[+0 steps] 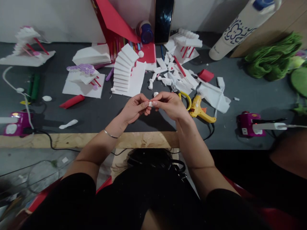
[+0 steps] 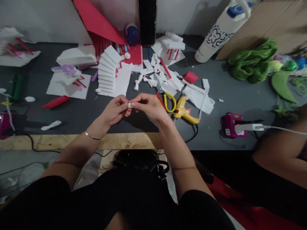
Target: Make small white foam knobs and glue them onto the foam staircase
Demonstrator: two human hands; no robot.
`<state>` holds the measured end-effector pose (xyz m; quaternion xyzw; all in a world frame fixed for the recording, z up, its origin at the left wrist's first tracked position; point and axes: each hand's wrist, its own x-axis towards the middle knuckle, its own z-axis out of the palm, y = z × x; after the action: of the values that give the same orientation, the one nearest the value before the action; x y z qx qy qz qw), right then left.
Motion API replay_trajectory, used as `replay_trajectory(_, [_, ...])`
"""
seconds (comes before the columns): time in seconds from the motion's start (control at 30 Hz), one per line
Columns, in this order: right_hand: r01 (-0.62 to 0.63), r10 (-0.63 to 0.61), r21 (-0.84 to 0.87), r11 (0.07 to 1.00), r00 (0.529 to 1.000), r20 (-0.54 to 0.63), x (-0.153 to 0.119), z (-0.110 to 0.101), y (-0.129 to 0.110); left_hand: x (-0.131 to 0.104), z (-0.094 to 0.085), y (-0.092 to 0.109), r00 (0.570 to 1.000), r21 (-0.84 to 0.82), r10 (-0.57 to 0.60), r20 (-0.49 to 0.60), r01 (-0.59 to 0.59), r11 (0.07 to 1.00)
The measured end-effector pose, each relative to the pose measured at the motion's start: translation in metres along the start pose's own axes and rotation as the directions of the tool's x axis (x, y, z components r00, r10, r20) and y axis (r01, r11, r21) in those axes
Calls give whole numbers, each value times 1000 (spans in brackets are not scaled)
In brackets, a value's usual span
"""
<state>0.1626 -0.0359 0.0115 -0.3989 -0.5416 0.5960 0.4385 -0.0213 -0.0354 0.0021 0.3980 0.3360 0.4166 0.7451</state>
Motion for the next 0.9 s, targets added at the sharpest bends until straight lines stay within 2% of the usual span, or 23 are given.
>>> replay_trajectory(0.17, [-48,45,66,997,998,46,1,2,2,0,-4,-5,999,25,8,43,-9,1000])
replay_trajectory(0.37, [-38,43,148,988,999,-29,4,5,7,5,-4,-5,1000,-59,-18,8,18,998])
replay_trajectory(0.53, [-10,9,88,996,1000,15,2,3,8,5,-6,-3,998,-92,-55,2,55,994])
replay_trajectory(0.67, [-24,20,85,996,999,46,2,3,12,5,-9,-7,995,-93,-92,40,96,991])
replay_trajectory(0.9, [2,-2,34,999,1000,-21,2,2,10,6,-4,-5,979,-263,-202,-28,187,946])
